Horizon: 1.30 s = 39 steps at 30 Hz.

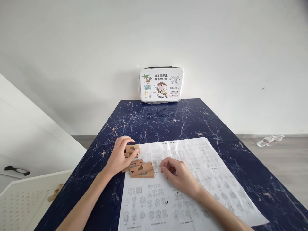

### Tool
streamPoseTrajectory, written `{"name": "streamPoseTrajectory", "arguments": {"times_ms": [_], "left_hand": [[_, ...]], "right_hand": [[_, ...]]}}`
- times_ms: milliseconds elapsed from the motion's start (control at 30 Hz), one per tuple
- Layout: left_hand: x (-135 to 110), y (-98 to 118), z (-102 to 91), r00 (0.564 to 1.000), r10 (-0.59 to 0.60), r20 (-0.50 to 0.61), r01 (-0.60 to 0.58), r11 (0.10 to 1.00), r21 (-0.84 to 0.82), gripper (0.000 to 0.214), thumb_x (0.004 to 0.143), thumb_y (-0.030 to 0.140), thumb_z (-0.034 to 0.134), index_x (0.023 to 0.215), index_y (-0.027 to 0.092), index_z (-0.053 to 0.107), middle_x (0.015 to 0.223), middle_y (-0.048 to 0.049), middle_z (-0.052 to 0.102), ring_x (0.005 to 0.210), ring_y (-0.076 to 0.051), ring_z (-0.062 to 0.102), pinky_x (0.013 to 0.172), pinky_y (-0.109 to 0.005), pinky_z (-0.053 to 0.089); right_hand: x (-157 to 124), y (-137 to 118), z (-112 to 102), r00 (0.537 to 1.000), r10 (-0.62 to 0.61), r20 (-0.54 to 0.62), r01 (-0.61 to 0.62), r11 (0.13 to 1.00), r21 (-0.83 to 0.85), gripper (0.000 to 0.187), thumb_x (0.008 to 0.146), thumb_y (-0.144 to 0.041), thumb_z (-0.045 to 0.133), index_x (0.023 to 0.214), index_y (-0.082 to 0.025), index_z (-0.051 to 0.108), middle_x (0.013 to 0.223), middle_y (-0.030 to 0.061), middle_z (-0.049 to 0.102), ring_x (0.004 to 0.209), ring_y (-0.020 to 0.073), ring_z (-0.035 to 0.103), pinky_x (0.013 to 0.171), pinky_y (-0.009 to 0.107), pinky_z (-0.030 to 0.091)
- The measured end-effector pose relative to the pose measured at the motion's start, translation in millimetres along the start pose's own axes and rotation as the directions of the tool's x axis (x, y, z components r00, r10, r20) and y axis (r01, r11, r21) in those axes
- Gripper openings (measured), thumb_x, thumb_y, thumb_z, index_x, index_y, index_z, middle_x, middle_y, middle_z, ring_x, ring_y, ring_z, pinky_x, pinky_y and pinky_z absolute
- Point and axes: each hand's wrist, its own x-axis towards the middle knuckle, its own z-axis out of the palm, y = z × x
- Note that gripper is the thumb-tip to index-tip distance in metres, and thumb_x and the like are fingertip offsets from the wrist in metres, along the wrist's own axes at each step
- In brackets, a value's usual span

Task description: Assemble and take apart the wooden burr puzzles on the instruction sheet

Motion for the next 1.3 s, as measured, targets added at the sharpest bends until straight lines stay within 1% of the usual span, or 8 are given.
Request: {"name": "streamPoseTrajectory", "arguments": {"times_ms": [100,200,333,433,567,800,1067,1300], "left_hand": [[-1,-18,-4.2,0.986,-0.094,0.137,0.099,0.995,-0.024,0.046,0.097,0.05,0.072,0.133,0.025,0.059,0.135,-0.0122,0.067,0.132,-0.035,0.06,0.112,-0.054,0.052],[0,-30,-13.2,0.938,-0.195,0.285,0.218,0.975,-0.05,0.061,0.091,0.062,0.077,0.139,0.027,0.061,0.143,-0.0123,0.066,0.133,-0.036,0.063,0.112,-0.054,0.053],[1,-42,-25.3,0.906,-0.231,0.355,0.279,0.956,-0.088,0.077,0.083,0.069,0.082,0.144,0.028,0.059,0.145,-0.0117,0.069,0.137,-0.038,0.063,0.118,-0.058,0.048],[0,-45,-27.8,0.904,-0.243,0.351,0.288,0.954,-0.081,0.08,0.079,0.07,0.083,0.143,0.027,0.062,0.146,-0.0115,0.069,0.136,-0.038,0.064,0.118,-0.057,0.048],[-3,-44,-24.4,0.915,-0.23,0.332,0.256,0.966,-0.033,0.069,0.081,0.07,0.081,0.135,0.028,0.068,0.145,-0.0107,0.07,0.131,-0.037,0.068,0.113,-0.054,0.053],[-5,-43,-23.0,0.932,-0.267,0.247,0.28,0.96,-0.018,0.07,0.08,0.073,0.081,0.131,0.027,0.069,0.139,-0.01,0.073,0.125,-0.036,0.072,0.111,-0.051,0.055],[-3,-41,-24.0,0.952,-0.258,0.163,0.262,0.965,-0.002,0.07,0.079,0.077,0.079,0.126,0.026,0.07,0.132,-0.0086,0.077,0.12,-0.035,0.074,0.109,-0.049,0.056],[-2,-41,-21.9,0.952,-0.272,0.137,0.269,0.962,0.039,0.071,0.078,0.082,0.076,0.123,0.027,0.071,0.128,-0.0083,0.078,0.116,-0.035,0.075,0.106,-0.049,0.057]], "right_hand": [[-1,-1,-1,1.0,-0.003,0.004,0.003,1.0,0.004,0.016,0.102,-0.031,0.054,0.096,-0.023,0.066,0.08,0.0026,0.072,0.067,0.0167,0.059,0.059,0.03,0.045],[-1,-2,-1,1.0,-0.001,0.005,0.001,1.0,0.007,0.015,0.102,-0.03,0.054,0.095,-0.023,0.066,0.076,0.0016,0.069,0.065,0.0168,0.058,0.059,0.03,0.044],[0,-3,-2,1.0,0.006,-0.008,-0.006,1.0,0.004,0.015,0.102,-0.03,0.054,0.094,-0.023,0.065,0.069,-0.0005,0.064,0.064,0.017,0.057,0.058,0.03,0.044],[0,-4,-2,1.0,0.011,-0.006,-0.011,1.0,0.006,0.015,0.101,-0.03,0.054,0.094,-0.024,0.065,0.067,-0.001,0.062,0.063,0.0171,0.056,0.059,0.03,0.044],[-1,-4,-3,1.0,0.024,0.005,-0.024,0.999,0.027,0.016,0.102,-0.032,0.054,0.096,-0.023,0.066,0.069,-0.0004,0.063,0.062,0.0169,0.054,0.058,0.03,0.043],[-1,0,-1,1.0,0.01,-0.013,-0.01,1.0,0.009,0.015,0.102,-0.031,0.055,0.097,-0.023,0.067,0.079,0.0024,0.068,0.067,0.0172,0.058,0.06,0.03,0.046],[-2,4,0,1.0,0.004,-0.024,-0.004,1.0,0.012,0.013,0.103,-0.028,0.055,0.097,-0.024,0.066,0.082,0.0024,0.07,0.068,0.0171,0.061,0.06,0.029,0.05],[-2,2,-1,1.0,-0.026,-0.011,0.025,0.999,-0.025,0.012,0.102,-0.027,0.054,0.098,-0.025,0.065,0.083,0.0028,0.07,0.068,0.0172,0.062,0.06,0.029,0.051]]}}
